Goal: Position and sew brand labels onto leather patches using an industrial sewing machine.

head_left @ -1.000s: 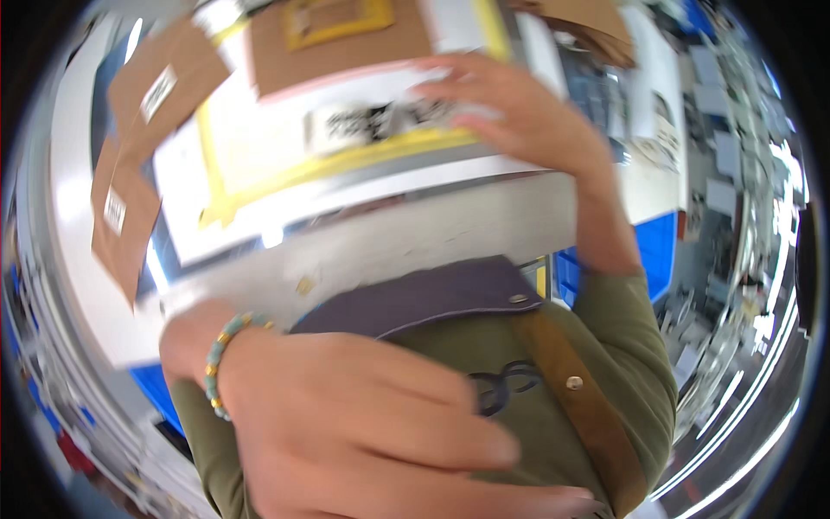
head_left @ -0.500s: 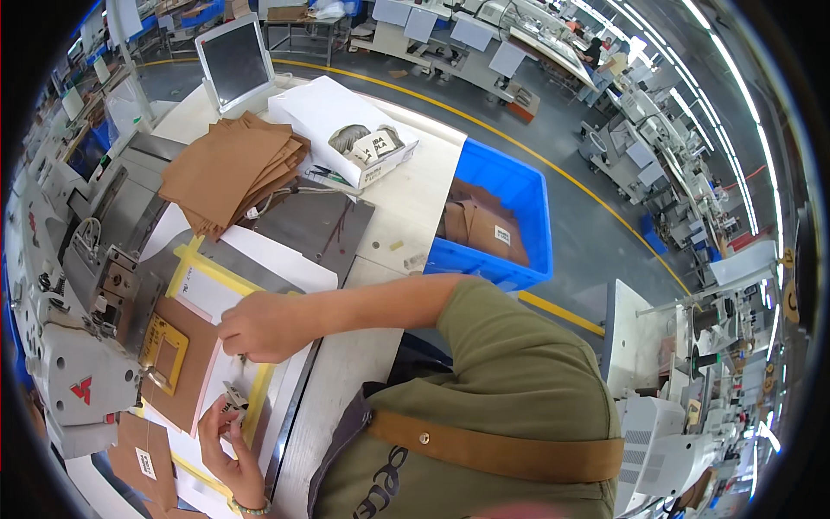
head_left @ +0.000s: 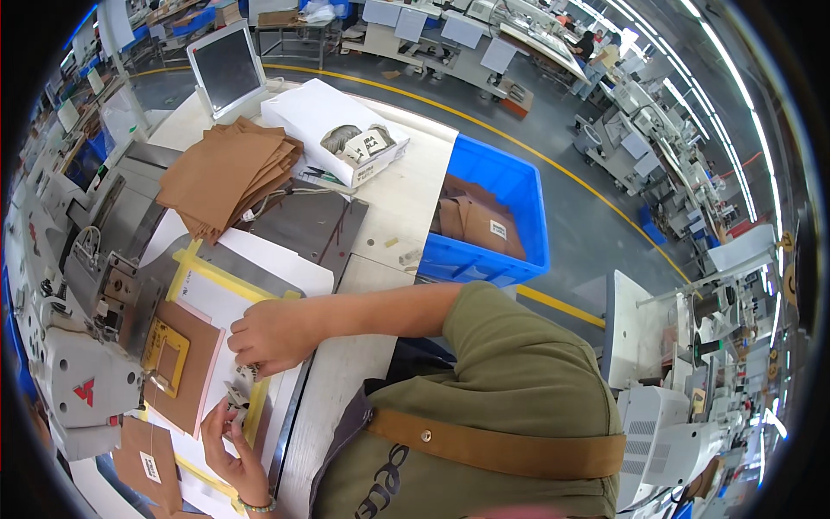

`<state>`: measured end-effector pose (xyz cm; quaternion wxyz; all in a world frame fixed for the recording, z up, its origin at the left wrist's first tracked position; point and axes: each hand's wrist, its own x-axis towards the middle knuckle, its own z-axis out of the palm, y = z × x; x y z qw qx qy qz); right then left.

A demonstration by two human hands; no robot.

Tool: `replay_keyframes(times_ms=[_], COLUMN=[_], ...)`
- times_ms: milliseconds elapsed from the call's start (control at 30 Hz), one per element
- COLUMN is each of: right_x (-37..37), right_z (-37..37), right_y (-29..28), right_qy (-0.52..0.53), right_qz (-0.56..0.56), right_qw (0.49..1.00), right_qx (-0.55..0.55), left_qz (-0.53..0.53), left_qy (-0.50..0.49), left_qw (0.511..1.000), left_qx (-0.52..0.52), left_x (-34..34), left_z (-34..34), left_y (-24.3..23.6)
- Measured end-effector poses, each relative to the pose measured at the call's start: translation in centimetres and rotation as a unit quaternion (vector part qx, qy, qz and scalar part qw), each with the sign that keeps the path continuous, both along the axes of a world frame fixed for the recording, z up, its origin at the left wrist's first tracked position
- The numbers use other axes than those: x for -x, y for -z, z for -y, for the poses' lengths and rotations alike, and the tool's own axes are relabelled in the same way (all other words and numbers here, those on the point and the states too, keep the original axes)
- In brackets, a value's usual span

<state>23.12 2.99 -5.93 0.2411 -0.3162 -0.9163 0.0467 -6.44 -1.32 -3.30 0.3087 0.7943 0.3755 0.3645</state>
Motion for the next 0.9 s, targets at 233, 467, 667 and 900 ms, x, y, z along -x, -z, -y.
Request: replay_keyframes(times_ms=[233,467,667,900], right_x=[1.3,5.8,6.7,6.3], right_z=[-0.2,-1.2,-0.7,0.5], right_y=[-2.9,-3.8,-2.5,-3.1], right_qy=[0.014,-0.018,-0.02,-0.055], right_qz=[-0.095,-0.087,-0.093,-0.191], right_qw=[0.992,0.982,0.985,0.976], right_qx=[-0.085,-0.164,-0.143,0.089], left_qz=[0.042,0.125,0.104,0.065], left_qy=[-0.027,-0.039,-0.09,-0.069], left_qw=[0.999,0.991,0.991,0.994], left_qx=[-0.018,-0.002,0.001,-0.063], left_x=[-0.3,0.1,0.6,1.3], left_z=[0.6,1.1,0.5,-0.3], left_y=[0.3,0.7,1.3,1.9])
